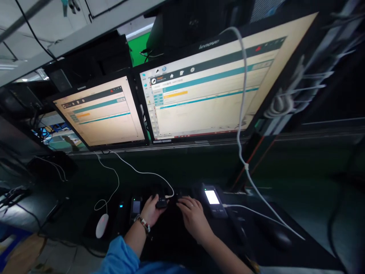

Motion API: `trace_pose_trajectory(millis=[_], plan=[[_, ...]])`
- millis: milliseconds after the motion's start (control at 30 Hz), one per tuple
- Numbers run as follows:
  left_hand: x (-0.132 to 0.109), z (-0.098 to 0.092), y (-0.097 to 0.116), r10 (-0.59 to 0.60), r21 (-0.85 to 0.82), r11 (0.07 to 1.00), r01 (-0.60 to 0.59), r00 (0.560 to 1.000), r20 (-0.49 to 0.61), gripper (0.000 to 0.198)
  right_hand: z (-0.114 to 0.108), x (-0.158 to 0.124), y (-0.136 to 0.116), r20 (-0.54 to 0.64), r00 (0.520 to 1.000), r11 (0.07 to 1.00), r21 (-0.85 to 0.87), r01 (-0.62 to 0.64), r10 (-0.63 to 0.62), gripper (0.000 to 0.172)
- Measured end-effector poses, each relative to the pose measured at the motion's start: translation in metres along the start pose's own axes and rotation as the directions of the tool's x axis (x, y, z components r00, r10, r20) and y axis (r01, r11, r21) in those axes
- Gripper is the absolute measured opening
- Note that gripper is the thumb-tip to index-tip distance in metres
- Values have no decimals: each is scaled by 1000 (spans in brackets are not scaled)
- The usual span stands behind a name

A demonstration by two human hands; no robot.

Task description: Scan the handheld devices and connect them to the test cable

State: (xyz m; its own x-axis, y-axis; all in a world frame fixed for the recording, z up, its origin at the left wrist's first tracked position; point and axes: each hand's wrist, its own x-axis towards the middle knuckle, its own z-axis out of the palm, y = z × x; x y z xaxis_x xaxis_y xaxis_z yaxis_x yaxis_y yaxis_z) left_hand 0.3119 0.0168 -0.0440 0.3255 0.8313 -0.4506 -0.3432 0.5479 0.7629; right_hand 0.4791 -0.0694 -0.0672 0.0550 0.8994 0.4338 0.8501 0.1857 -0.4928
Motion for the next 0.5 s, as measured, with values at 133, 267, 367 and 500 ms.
trace_pose_trajectory(millis=[133,267,367,500], plan=[[0,-8,-7,12,90,996,-6,998,-67,24,-6,-35,42,-50,994,994,-45,-96,94,33],[-10,-16,-15,173,314,941,-125,977,-128,45,-9,-62,71,-109,984,988,-51,-147,141,30],[-18,-25,-32,409,573,755,-318,912,-34,53,-4,-76,86,-171,975,988,-24,-151,145,29],[-23,-41,-64,297,780,472,-412,907,300,39,15,-89,106,-160,982,995,25,-98,100,25]])
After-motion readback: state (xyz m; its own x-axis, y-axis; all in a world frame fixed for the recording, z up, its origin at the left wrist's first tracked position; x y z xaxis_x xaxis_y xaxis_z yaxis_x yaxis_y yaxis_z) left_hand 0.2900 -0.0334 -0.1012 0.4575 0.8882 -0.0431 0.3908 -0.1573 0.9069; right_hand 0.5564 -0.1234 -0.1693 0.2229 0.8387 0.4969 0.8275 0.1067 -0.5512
